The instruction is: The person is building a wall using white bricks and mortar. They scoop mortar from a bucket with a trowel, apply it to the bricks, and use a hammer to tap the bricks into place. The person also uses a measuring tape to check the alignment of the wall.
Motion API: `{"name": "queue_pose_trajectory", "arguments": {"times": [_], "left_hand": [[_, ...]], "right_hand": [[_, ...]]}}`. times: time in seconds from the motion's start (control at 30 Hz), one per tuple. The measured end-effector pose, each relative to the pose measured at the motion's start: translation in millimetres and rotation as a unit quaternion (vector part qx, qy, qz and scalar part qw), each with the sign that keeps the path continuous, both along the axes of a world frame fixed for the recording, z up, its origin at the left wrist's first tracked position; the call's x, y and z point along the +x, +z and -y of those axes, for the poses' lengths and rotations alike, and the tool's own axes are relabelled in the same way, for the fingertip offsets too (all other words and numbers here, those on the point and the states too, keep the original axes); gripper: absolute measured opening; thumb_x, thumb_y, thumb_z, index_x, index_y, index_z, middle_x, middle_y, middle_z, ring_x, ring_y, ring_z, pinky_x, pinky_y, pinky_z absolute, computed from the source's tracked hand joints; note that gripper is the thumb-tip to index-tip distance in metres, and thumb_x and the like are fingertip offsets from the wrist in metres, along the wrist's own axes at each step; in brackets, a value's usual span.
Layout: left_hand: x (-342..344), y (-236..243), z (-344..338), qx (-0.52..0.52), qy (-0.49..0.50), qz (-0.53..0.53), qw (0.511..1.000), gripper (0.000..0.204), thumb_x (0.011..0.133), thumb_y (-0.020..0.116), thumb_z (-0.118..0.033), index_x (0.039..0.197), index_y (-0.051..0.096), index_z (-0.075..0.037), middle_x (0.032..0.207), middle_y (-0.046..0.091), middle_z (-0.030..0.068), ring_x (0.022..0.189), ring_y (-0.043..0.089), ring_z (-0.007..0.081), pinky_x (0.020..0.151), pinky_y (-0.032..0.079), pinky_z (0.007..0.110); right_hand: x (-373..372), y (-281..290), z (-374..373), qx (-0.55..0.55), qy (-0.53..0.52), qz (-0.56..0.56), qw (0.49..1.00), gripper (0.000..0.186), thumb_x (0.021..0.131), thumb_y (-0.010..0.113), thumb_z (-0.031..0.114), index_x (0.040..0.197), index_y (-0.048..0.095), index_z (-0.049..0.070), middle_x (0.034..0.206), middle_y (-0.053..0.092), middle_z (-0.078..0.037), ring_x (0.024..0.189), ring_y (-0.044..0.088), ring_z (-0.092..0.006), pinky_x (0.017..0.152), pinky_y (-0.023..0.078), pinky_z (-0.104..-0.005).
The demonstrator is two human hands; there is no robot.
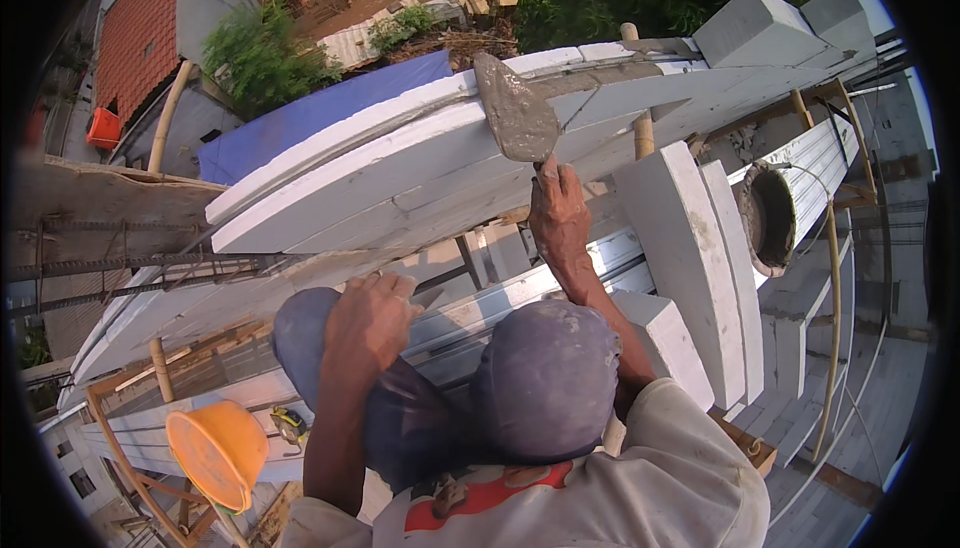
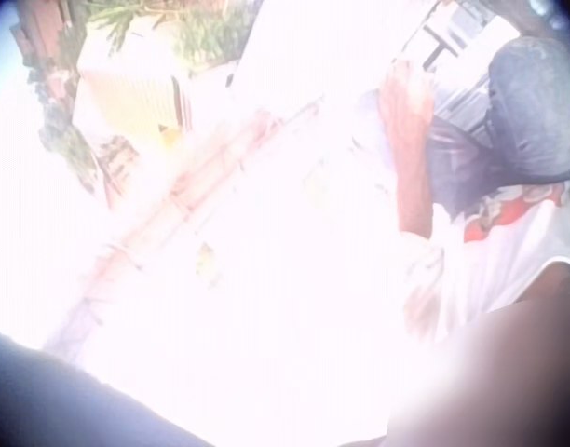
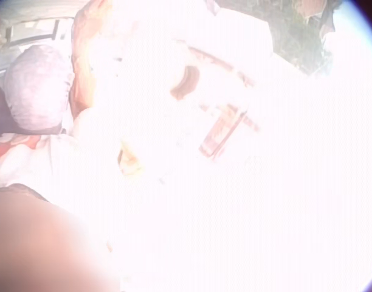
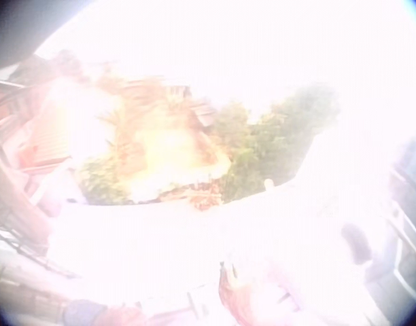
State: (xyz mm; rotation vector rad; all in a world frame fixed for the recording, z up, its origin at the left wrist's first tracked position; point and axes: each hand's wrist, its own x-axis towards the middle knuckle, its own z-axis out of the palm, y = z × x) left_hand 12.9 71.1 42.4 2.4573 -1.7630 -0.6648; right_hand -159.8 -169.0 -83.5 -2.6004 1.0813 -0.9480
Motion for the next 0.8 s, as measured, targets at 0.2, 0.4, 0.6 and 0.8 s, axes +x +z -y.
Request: {"name": "queue_pose_trajectory", "arguments": {"times": [0.2, 0.4, 0.6, 0.8], "left_hand": [[2.5, -10.7, 3.8, 0.046, -0.005, -0.004, 0.999, 0.037, 0.094, 0.071, -0.03, 0.125, 0.072, -0.01, 0.12, 0.073, 0.014, 0.111, 0.068, 0.034, 0.104, 0.049, 0.045], [2.1, -2.3, 12.1, 0.087, -0.011, 0.024, 0.996, 0.037, 0.091, 0.075, -0.03, 0.121, 0.074, -0.009, 0.118, 0.073, 0.0145, 0.113, 0.068, 0.0323, 0.103, 0.048, 0.044], [-8.9, -7.1, 14.9, 0.083, -0.011, 0.051, 0.995, 0.036, 0.09, 0.074, -0.029, 0.119, 0.075, -0.008, 0.119, 0.074, 0.0148, 0.113, 0.068, 0.0301, 0.102, 0.049, 0.043], [-10.7, -14.9, 25.0, 0.088, -0.017, 0.066, 0.994, 0.039, 0.089, 0.076, -0.031, 0.122, 0.075, -0.01, 0.123, 0.074, 0.0119, 0.114, 0.068, 0.0312, 0.104, 0.048, 0.043]], "right_hand": [[-31.5, 23.7, -67.0, 0.183, 0.193, -0.014, 0.964, 0.041, 0.09, 0.071, 0.004, 0.13, 0.06, 0.004, 0.1, 0.059, -0.016, 0.089, 0.067, -0.0358, 0.074, 0.057, -0.0432], [-129.2, 88.4, -9.6, 0.274, -0.008, 0.047, 0.961, 0.032, 0.099, 0.07, 0.021, 0.124, 0.064, 0.002, 0.097, 0.069, -0.019, 0.081, 0.067, -0.0329, 0.076, 0.054, -0.0435], [-318.5, 151.0, 105.6, 0.153, -0.358, -0.2, 0.899, 0.032, 0.096, 0.069, 0.029, 0.11, 0.071, 0.0, 0.092, 0.075, -0.024, 0.088, 0.075, -0.0392, 0.075, 0.058, -0.0473], [-431.0, 113.2, 213.1, 0.195, -0.431, -0.347, 0.81, 0.03, 0.082, 0.068, 0.021, 0.102, 0.075, 0.0, 0.095, 0.077, -0.025, 0.088, 0.076, -0.0412, 0.075, 0.061, -0.0507]]}}
